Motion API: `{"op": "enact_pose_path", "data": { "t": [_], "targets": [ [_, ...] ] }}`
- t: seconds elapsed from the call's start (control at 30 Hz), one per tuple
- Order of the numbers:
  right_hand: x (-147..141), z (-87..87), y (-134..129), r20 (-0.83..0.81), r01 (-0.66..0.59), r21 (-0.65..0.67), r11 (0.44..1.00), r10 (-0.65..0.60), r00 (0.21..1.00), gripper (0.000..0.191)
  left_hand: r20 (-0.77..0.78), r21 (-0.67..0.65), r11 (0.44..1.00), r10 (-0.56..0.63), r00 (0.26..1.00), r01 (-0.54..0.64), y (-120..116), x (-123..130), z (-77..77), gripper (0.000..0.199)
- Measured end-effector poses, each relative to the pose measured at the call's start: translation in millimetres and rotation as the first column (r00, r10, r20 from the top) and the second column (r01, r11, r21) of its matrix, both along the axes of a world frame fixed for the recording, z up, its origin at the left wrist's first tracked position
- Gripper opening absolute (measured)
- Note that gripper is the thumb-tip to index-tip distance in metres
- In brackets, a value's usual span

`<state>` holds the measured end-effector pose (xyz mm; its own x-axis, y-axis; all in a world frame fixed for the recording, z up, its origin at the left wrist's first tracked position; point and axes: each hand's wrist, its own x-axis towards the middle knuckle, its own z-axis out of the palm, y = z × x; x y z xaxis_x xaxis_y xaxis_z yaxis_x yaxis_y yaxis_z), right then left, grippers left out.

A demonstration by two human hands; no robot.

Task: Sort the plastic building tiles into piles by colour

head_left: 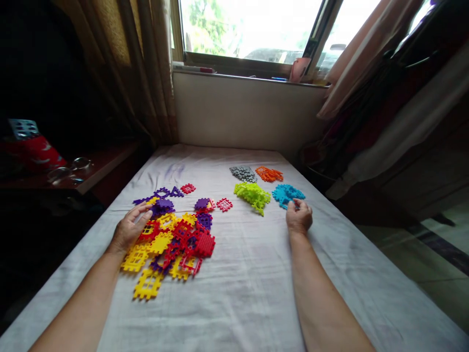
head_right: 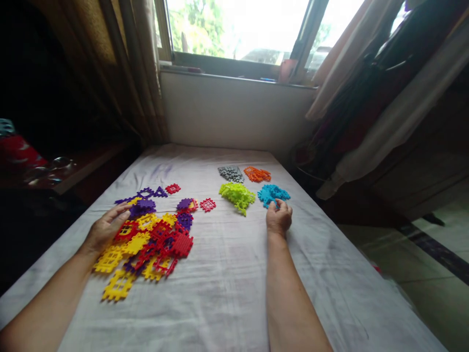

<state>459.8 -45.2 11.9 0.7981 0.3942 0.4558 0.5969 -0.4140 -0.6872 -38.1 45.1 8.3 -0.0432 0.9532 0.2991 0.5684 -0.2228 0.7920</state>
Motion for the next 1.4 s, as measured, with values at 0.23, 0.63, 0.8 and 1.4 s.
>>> {"op": "enact_pose_path", "data": {
  "t": [0.23,0.63,0.8,1.4],
  "targets": [
    [-130,12.2,-17,0.119,-0.869,-0.226,0.440,0.898,0.424,0.052,-0.330,-0.228,0.958,-0.245,0.912,0.175,-14,-14,23.8,0.095],
    [-247,7.3,3,0.079,-0.834,-0.485,0.265,0.963,0.259,0.098,-0.692,-0.149,0.970,-0.242,0.680,0.193,-79,15,16.9,0.078],
    [-248,2.8,34,0.157,-0.845,-0.301,0.443,0.897,0.414,0.074,-0.651,-0.058,0.990,-0.133,0.748,0.126,-54,19,16.5,0.070],
    [-245,-1.6,86,-0.178,-0.911,0.061,0.409,0.902,0.393,0.023,-0.085,-0.198,0.962,-0.205,0.975,0.185,45,-3,20.9,0.076]
  ]
}}
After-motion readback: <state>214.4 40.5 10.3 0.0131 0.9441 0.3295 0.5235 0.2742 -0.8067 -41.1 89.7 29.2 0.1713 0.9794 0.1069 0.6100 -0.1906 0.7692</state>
